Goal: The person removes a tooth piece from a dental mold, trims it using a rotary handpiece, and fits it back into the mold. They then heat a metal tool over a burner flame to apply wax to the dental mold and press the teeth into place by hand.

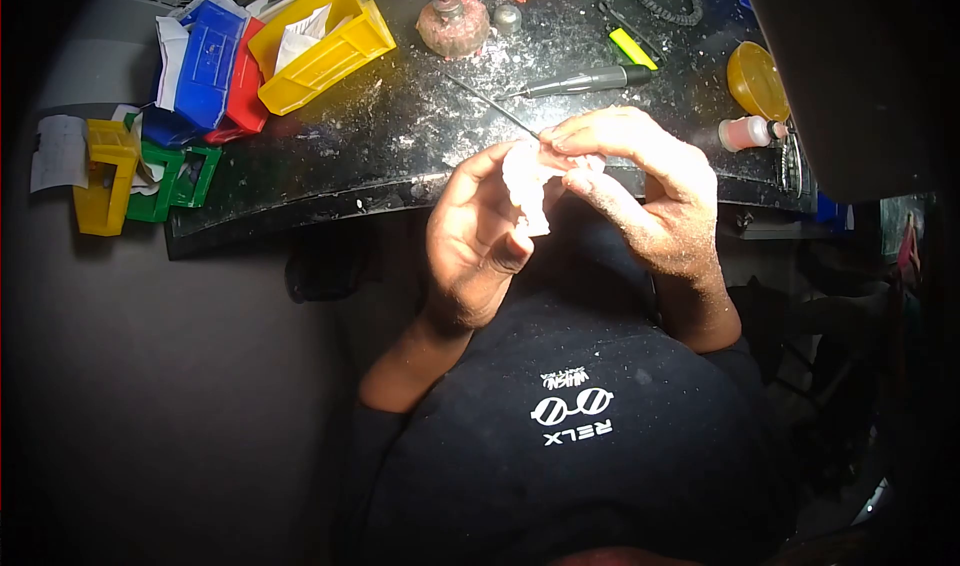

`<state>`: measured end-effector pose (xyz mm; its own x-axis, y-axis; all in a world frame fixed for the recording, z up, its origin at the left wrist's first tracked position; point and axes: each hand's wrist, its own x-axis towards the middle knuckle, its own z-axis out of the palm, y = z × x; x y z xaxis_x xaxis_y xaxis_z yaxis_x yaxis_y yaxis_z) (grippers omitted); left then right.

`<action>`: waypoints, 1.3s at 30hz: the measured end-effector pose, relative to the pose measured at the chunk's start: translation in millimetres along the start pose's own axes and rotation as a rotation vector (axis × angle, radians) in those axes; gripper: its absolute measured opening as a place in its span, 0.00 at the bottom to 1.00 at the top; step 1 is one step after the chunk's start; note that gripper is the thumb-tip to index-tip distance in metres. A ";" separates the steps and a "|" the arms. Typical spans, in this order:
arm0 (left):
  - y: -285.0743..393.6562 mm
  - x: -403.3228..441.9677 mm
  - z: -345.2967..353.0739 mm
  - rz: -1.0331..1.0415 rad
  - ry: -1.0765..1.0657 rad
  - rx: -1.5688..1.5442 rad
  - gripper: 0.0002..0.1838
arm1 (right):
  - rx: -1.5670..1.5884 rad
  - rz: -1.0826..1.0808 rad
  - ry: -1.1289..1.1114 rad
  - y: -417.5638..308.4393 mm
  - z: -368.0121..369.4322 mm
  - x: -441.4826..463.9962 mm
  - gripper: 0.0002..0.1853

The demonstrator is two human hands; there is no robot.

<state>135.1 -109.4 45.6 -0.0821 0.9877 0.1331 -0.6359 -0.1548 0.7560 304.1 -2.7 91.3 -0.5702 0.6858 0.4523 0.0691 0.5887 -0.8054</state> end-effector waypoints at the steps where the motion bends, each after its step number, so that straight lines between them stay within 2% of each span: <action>1: 2.2 -1.1 2.2 0.008 0.031 0.067 0.48 | 0.024 0.001 0.007 0.6 -0.3 -0.4 0.12; 2: 4.0 -1.6 5.5 0.008 0.032 0.066 0.48 | 0.048 0.001 0.013 1.1 -0.5 -0.5 0.12; 3: 5.6 -1.7 9.9 0.095 0.061 0.187 0.46 | 0.048 0.002 0.012 -0.3 1.1 -0.7 0.12; 6: 6.7 5.5 13.3 0.399 0.133 0.581 0.44 | 0.102 0.100 0.220 -2.3 7.1 -2.7 0.13; 7: 5.5 8.3 7.1 0.496 0.163 0.764 0.43 | 0.104 0.100 0.219 -3.6 7.3 -3.6 0.13; 8: 5.7 12.7 4.8 0.495 0.164 0.765 0.43 | 0.188 0.155 0.175 -6.9 7.4 -5.5 0.13; 10: 6.7 22.0 2.3 0.818 0.255 1.111 0.41 | 0.299 0.214 0.056 -12.1 7.3 -6.5 0.12; 11: 7.3 24.7 -0.8 0.817 0.251 1.110 0.41 | 0.364 0.224 0.030 -10.9 11.6 -7.7 0.12; 13: 11.1 27.8 -7.4 0.949 0.197 1.158 0.40 | 0.406 0.253 0.024 -8.6 18.2 -8.3 0.13; 14: 15.9 26.4 -6.0 0.982 0.210 1.268 0.40 | 0.405 0.254 0.026 -10.7 20.1 -6.7 0.13; 15: 18.1 24.9 -7.6 0.981 0.208 1.268 0.40 | 0.482 0.334 0.025 -14.1 21.7 -4.4 0.13; 16: 20.2 23.5 -9.7 1.042 0.213 1.387 0.40 | 0.558 0.415 0.023 -16.3 23.2 -2.7 0.13; 18: 25.7 21.7 -10.9 1.175 0.215 1.562 0.38 | 0.595 0.406 0.013 -16.1 25.2 -0.2 0.13; 19: 28.1 19.6 -11.4 1.214 0.241 1.578 0.32 | 0.630 0.396 0.002 -16.1 26.1 1.0 0.13; 24: 29.4 23.9 -11.6 1.312 0.261 1.504 0.31 | 0.684 0.370 -0.013 -21.0 29.0 8.2 0.12; 28: 35.0 23.5 -5.9 1.273 0.237 1.517 0.31 | 0.709 0.386 -0.019 -26.2 28.0 12.4 0.12; 33: 31.4 32.6 -6.3 1.448 0.307 1.442 0.32 | 0.710 0.380 -0.014 -31.0 28.1 14.7 0.13; 39: 32.5 31.8 -12.4 1.439 0.286 1.422 0.30 | 0.696 0.382 -0.019 -30.6 27.0 16.0 0.13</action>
<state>102.3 -82.8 66.5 -0.0582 0.1142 0.9917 0.8967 -0.4307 0.1022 270.7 -21.3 112.8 -0.6246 0.7752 0.0948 -0.2615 -0.0931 -0.9607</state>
